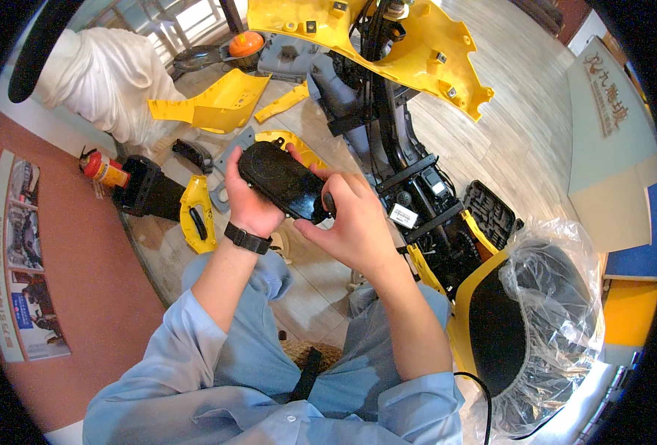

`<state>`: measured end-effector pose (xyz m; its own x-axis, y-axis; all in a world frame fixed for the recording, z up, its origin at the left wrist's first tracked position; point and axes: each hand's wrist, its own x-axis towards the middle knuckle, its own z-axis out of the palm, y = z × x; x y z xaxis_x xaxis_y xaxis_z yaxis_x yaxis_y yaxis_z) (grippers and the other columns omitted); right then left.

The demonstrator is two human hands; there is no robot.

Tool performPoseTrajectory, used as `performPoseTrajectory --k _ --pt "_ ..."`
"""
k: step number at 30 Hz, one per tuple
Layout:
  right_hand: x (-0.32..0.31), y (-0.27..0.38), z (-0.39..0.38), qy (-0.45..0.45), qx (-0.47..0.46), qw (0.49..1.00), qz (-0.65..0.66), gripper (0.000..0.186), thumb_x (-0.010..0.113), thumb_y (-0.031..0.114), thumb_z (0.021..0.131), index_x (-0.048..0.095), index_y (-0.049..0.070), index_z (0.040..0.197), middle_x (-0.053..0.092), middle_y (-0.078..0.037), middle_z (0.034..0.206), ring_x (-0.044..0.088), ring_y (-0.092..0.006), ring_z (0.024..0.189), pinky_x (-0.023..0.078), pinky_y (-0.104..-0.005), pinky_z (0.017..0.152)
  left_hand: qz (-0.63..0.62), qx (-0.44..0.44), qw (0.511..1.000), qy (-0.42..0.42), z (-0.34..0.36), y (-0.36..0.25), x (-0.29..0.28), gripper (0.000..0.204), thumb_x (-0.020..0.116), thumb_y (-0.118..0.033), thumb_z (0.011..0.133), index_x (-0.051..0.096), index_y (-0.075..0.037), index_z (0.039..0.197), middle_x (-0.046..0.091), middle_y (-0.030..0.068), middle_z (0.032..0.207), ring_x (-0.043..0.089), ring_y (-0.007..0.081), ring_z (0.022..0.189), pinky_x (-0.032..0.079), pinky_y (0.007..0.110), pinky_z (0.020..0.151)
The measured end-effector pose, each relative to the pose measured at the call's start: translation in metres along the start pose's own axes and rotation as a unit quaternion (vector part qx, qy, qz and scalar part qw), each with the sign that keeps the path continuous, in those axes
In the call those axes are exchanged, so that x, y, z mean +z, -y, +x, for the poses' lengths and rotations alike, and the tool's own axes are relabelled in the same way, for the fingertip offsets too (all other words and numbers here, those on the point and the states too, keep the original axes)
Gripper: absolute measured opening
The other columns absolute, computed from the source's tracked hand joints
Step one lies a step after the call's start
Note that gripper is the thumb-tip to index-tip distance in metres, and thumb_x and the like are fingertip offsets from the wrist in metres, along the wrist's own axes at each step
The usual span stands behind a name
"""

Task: Disassembling and inspecting the dashboard and internal components of a yellow electric scooter.

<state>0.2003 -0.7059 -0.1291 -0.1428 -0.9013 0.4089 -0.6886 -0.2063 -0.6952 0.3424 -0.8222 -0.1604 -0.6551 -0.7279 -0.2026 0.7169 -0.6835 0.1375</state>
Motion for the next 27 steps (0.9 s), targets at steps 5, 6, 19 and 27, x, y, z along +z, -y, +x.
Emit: performPoseTrajectory --k 5,6,19,27 --pt "-0.0025 0.0064 0.0023 -0.012 0.008 1.0 -0.015 0.045 0.084 0.013 0.061 0.042 0.006 0.075 0.067 -0.016 0.117 0.064 -0.0308 0.103 0.052 -0.0364 0.085 -0.006 0.005 1.0 -0.011 0.0 0.0041 0.0058 0.063 0.041 -0.062 0.095 0.056 -0.004 0.117 0.063 0.0178 0.113 0.061 0.033 0.106 0.042 0.057 0.102" --pt "-0.0027 0.0065 0.0024 -0.024 0.0 1.0 -0.008 0.044 0.084 0.012 0.061 0.042 0.006 0.074 0.067 -0.016 0.117 0.064 -0.0306 0.102 0.052 -0.0363 0.085 0.002 0.012 1.0 -0.024 -0.0001 0.0052 0.007 0.063 0.042 -0.065 0.094 0.056 -0.006 0.113 0.064 0.0175 0.111 0.062 0.0325 0.103 0.045 0.058 0.098" --pt "0.0011 0.007 0.002 -0.039 0.01 0.999 0.015 0.042 0.084 0.014 0.061 0.045 0.006 0.074 0.067 -0.017 0.112 0.062 -0.035 0.101 0.051 -0.0404 0.086 0.011 0.021 1.0 -0.02 -0.0022 0.0045 0.0082 0.07 0.037 -0.07 0.094 0.055 -0.006 0.116 0.064 0.0165 0.111 0.062 0.0318 0.103 0.046 0.055 0.099" --pt "0.0004 0.0074 0.0022 -0.043 0.024 0.998 0.044 0.042 0.083 0.013 0.061 0.043 0.006 0.071 0.068 -0.017 0.113 0.062 -0.0333 0.1 0.05 -0.0388 0.087 0.007 0.017 1.0 -0.01 -0.0007 0.0034 0.0012 0.071 0.039 -0.069 0.094 0.055 -0.004 0.119 0.063 0.0171 0.113 0.062 0.0308 0.104 0.046 0.054 0.098"
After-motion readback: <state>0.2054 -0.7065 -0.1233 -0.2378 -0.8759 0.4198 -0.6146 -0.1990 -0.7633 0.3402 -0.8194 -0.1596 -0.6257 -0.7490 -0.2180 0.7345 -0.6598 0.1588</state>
